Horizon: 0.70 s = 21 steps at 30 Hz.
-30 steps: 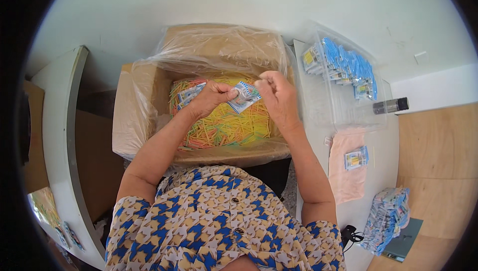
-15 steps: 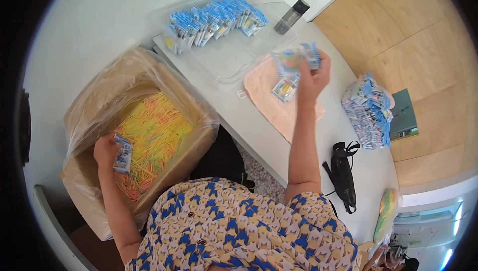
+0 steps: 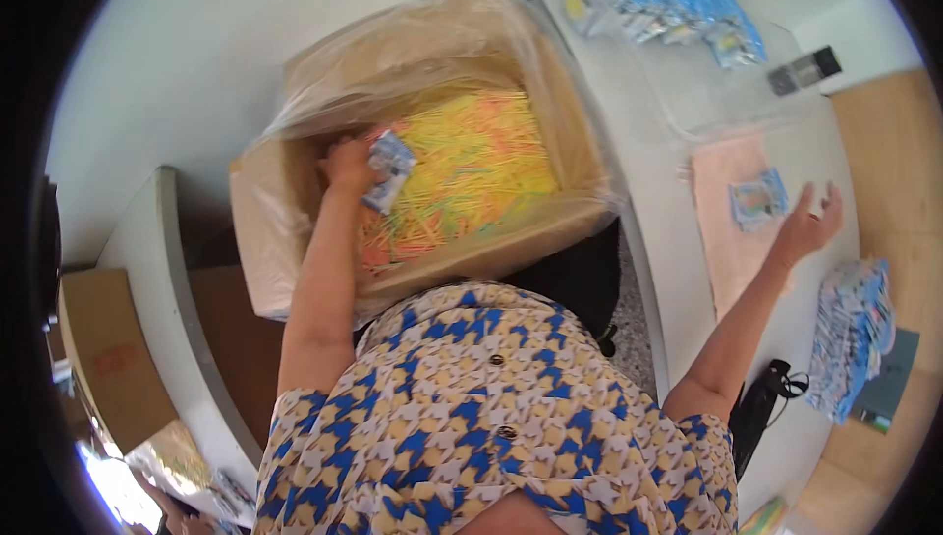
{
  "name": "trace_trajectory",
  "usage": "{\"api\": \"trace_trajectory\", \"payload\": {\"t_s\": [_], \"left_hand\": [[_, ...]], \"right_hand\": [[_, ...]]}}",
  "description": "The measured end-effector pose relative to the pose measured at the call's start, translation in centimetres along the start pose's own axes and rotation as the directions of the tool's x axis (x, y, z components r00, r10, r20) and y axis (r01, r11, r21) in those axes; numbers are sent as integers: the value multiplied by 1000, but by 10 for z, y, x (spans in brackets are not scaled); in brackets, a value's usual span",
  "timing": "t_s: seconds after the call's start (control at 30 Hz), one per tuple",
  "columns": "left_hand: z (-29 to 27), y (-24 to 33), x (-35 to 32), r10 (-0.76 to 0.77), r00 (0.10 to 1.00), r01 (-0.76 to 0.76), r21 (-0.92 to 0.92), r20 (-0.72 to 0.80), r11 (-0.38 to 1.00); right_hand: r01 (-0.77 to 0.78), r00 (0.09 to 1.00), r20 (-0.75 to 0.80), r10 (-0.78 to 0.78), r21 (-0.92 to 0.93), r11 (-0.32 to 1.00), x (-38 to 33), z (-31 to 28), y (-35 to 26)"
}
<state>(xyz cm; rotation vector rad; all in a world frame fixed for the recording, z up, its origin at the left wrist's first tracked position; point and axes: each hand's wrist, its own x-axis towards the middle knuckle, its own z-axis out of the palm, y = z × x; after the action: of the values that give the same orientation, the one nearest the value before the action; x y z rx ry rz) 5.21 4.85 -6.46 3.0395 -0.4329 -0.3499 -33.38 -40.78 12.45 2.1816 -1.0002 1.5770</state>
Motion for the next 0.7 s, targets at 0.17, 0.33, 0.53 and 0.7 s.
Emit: {"api": "trace_trajectory", "payload": {"t_s": [0.17, 0.33, 0.53, 0.7], "left_hand": [[4, -14, 8, -30, 998, 36, -118, 49, 992], [-3, -24, 8, -46, 998, 54, -208, 46, 977], [-29, -15, -6, 21, 999, -32, -370, -34, 928], [-31, -7, -16, 452, 889, -95, -936, 73, 339]], "right_hand": [[49, 998, -49, -38, 265, 963, 14, -17, -116], [301, 951, -46, -305, 343, 890, -13, -14, -177], [244, 792, 102, -602, 851, 465, -73, 2, -268], [-35, 546, 438, -714, 864, 503, -135, 54, -348]]}}
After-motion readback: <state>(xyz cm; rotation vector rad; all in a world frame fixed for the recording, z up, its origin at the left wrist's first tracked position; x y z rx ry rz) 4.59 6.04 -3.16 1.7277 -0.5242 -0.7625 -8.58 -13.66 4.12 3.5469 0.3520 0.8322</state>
